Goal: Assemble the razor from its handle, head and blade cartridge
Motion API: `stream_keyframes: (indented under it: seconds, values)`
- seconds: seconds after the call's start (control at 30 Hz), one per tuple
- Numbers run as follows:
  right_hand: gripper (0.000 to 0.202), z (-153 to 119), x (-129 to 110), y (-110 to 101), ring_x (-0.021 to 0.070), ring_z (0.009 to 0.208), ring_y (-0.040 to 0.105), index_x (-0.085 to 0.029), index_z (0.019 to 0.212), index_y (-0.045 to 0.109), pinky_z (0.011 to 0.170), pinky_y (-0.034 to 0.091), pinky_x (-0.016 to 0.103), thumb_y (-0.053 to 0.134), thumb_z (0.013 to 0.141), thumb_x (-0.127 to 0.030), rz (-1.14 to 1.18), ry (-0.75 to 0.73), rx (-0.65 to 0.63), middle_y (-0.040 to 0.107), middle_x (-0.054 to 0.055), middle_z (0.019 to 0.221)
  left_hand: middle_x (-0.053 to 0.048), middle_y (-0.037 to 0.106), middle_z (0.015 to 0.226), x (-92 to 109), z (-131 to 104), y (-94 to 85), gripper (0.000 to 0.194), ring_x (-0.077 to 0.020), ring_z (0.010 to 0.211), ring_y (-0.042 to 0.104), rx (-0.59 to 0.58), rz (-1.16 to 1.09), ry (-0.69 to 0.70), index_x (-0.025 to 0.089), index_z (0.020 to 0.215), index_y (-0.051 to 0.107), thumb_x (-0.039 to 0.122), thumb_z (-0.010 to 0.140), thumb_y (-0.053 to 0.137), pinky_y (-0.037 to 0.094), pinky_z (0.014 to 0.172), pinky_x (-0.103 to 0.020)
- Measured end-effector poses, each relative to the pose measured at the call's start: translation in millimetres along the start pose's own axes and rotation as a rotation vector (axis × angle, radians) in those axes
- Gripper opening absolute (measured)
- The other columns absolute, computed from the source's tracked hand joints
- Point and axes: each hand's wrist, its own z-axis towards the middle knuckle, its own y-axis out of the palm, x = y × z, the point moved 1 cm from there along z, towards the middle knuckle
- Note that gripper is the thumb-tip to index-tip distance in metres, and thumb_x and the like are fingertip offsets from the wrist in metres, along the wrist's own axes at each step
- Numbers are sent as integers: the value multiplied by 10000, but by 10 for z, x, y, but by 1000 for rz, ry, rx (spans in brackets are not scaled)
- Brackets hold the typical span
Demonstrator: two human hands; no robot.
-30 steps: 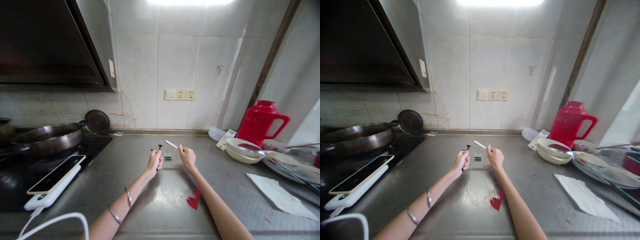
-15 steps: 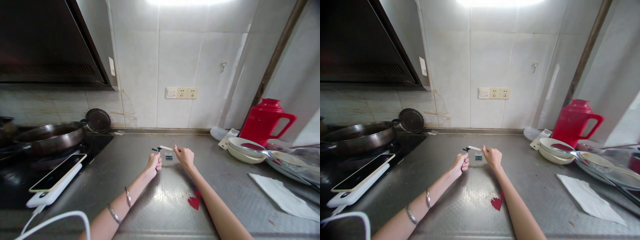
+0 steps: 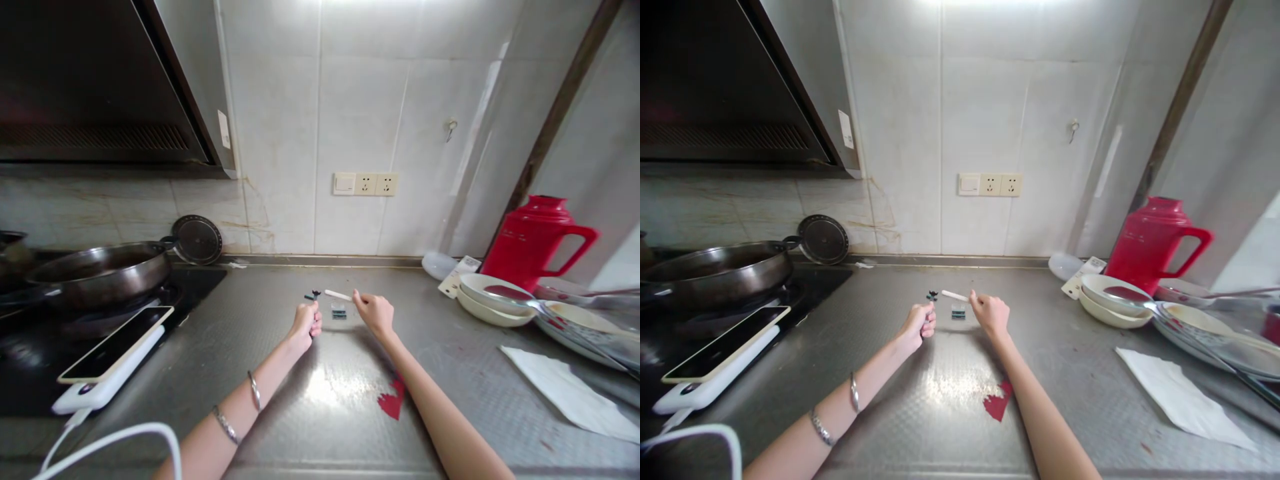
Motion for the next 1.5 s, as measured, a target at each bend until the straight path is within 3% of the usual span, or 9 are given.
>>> stream_keyframes:
  seconds: [0.2, 0.4, 0.63, 0.83, 1.03, 1.27, 1.5]
  values:
    - [578, -1, -103, 12, 112, 537, 528, -174, 536, 650, 490, 178, 228, 334, 868, -526, 16, -26, 4, 629, 72, 564, 103, 328, 431, -63, -31, 42, 291, -1, 279, 203, -43, 26, 8, 197, 641, 308, 328, 831, 485, 68, 338, -166]
    - [547, 2, 30, -20, 110, 531, 514, -173, 541, 655, 485, 170, 224, 365, 863, -507, 12, 1, -5, 638, 76, 575, 98, 332, 438, 1, -33, 13, 238, -3, 279, 204, -6, -3, 14, 189, 647, 328, 245, 862, 416, 75, 332, -166]
    - [578, -1, -66, 12, 106, 530, 512, -178, 551, 660, 489, 186, 224, 323, 877, -516, 76, -6, -7, 629, 68, 570, 102, 333, 437, -110, -25, 59, 337, 3, 276, 199, -70, 50, 46, 196, 626, 304, 367, 802, 535, 64, 329, -167]
    - [562, 5, 60, -1, 109, 523, 503, -177, 540, 656, 482, 185, 223, 348, 860, -521, 74, 29, -30, 616, 64, 556, 99, 323, 437, 2, -4, 2, 323, 0, 285, 199, -38, -12, 98, 196, 625, 314, 355, 804, 531, 68, 330, -168]
    - [594, 3, -98, 7, 109, 514, 498, -178, 543, 658, 482, 195, 224, 311, 868, -535, 122, 7, -27, 609, 63, 547, 104, 326, 432, -114, -14, 56, 327, -3, 281, 204, -47, 15, 52, 200, 649, 321, 382, 789, 554, 66, 330, -163]
    - [580, 6, 22, -3, 116, 526, 505, -179, 520, 643, 481, 185, 220, 337, 859, -537, 97, 32, -33, 616, 66, 548, 100, 319, 428, -60, -27, 55, 291, -11, 280, 198, -27, -35, 84, 200, 650, 339, 361, 807, 525, 72, 322, -169]
    - [607, -3, -120, 24, 114, 532, 517, -187, 562, 671, 487, 194, 223, 297, 874, -549, 122, -20, -19, 635, 73, 581, 104, 318, 432, -122, -40, 69, 306, -10, 285, 200, -33, -8, 66, 200, 656, 343, 382, 789, 549, 72, 325, -162]
